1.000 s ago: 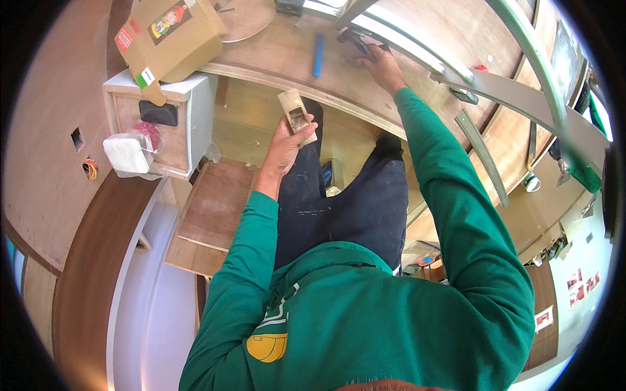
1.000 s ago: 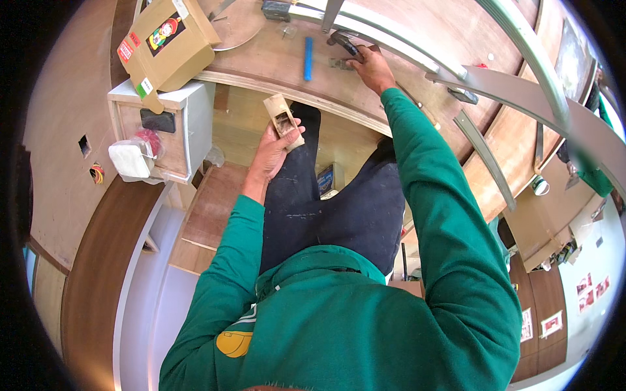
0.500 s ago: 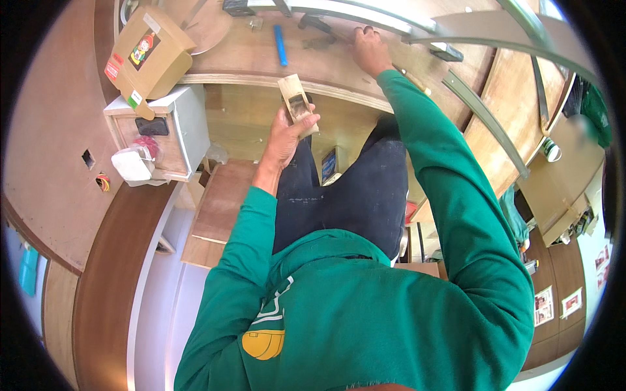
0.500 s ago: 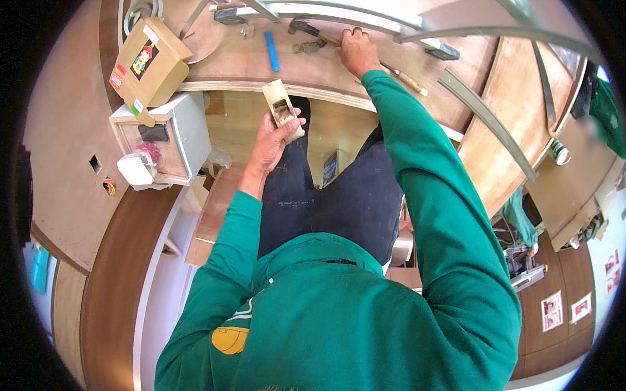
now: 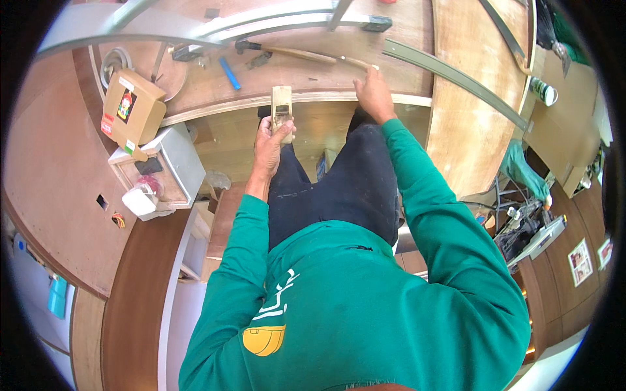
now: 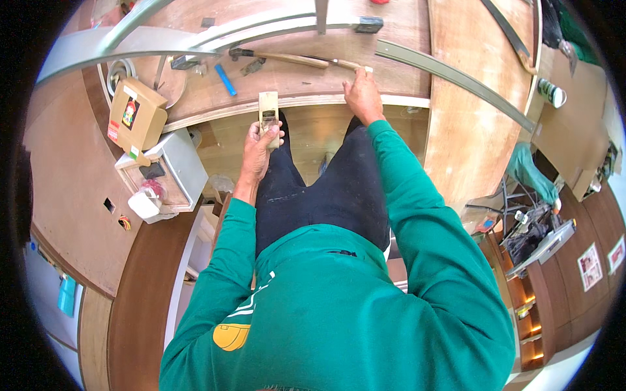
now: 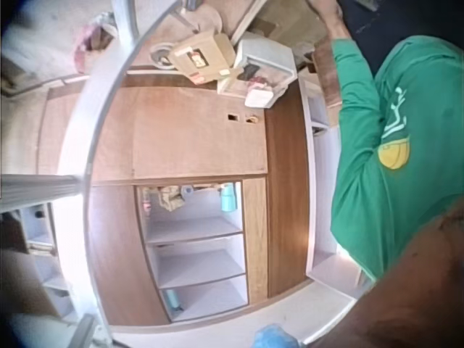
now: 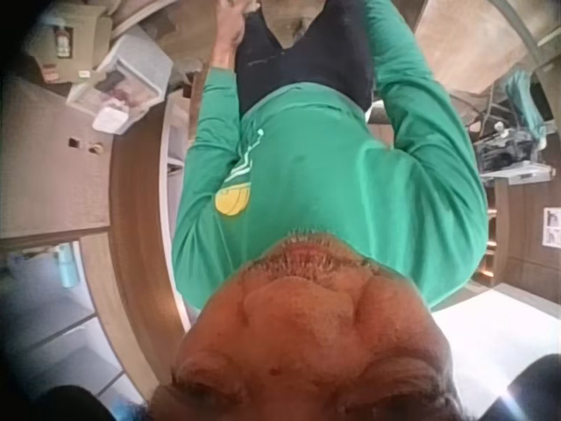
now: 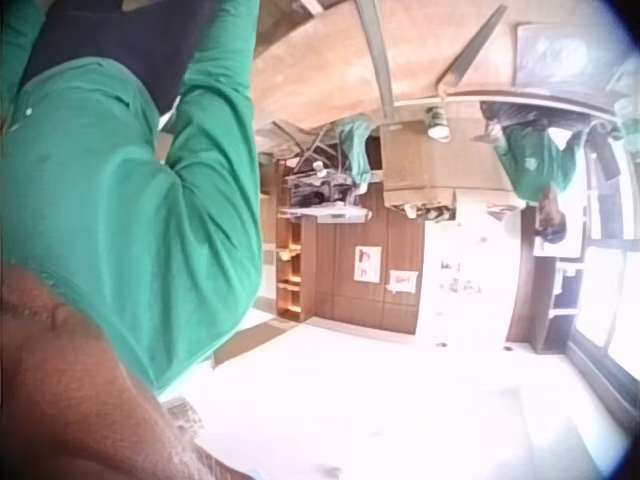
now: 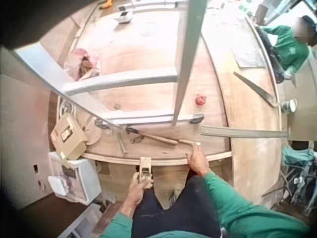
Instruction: The person measures a curved wooden cabinet structure using a tape measure and marks it with a pencil. They then use a hammer to drive a small wooden block into the cabinet frame.
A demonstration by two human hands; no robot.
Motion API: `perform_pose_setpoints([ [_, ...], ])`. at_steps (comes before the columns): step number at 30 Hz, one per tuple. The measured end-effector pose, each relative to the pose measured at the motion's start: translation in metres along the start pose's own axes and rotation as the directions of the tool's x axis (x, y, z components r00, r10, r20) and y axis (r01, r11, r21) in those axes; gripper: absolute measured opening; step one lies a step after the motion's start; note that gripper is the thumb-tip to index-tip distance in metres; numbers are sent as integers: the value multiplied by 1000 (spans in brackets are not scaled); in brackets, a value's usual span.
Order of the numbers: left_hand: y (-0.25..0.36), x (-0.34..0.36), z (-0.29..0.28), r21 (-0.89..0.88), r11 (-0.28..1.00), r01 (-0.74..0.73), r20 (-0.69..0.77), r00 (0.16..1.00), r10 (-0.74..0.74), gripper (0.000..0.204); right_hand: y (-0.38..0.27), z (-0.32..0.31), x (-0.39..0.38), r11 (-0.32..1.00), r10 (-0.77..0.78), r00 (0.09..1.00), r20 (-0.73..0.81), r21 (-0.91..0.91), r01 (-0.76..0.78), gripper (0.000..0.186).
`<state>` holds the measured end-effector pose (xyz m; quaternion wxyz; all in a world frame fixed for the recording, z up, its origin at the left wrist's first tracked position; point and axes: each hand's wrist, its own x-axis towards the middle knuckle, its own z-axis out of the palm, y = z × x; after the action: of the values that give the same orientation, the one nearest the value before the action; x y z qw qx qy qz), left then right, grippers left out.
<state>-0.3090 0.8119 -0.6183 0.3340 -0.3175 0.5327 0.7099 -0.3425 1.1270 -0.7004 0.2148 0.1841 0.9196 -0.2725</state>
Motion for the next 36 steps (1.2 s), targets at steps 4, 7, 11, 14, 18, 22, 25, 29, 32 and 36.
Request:
perform_pose_setpoints([
  [4,-9,-3,23,4,999,41,-1,999,-41,39,45,-23,-9,998,27,999,43,-49,-24,47],
  [7,-18,-6,30,64,990,122,-5,993,-122,39,58,-23,-2,980,-164,986,37,-110,167,39],
  [11,-29,-4,42,-45,989,142,3,990,-142,38,38,-13,28,910,-367,927,83,-173,376,31],
  [14,-39,1,43,-119,983,138,14,990,-137,37,46,21,69,850,-440,894,91,-280,447,27],
  [18,-45,4,50,-122,983,139,16,990,-138,34,65,41,108,821,-374,886,273,-347,453,24],
  [22,-50,1,58,-142,973,181,68,983,-173,31,79,16,79,930,-236,939,251,-220,293,21],
  [25,-63,-5,69,-119,974,194,101,978,-183,34,107,-21,27,990,-139,973,185,30,136,26],
  [29,-74,-3,101,-74,976,205,141,971,-194,40,154,-66,-46,935,126,945,303,282,-215,34],
  [32,-111,25,114,198,978,74,113,989,-97,49,183,-96,-107,915,12,985,171,396,-80,45],
  [36,-117,49,148,687,715,-129,83,992,98,65,159,-148,-148,665,198,862,466,582,-468,41],
])
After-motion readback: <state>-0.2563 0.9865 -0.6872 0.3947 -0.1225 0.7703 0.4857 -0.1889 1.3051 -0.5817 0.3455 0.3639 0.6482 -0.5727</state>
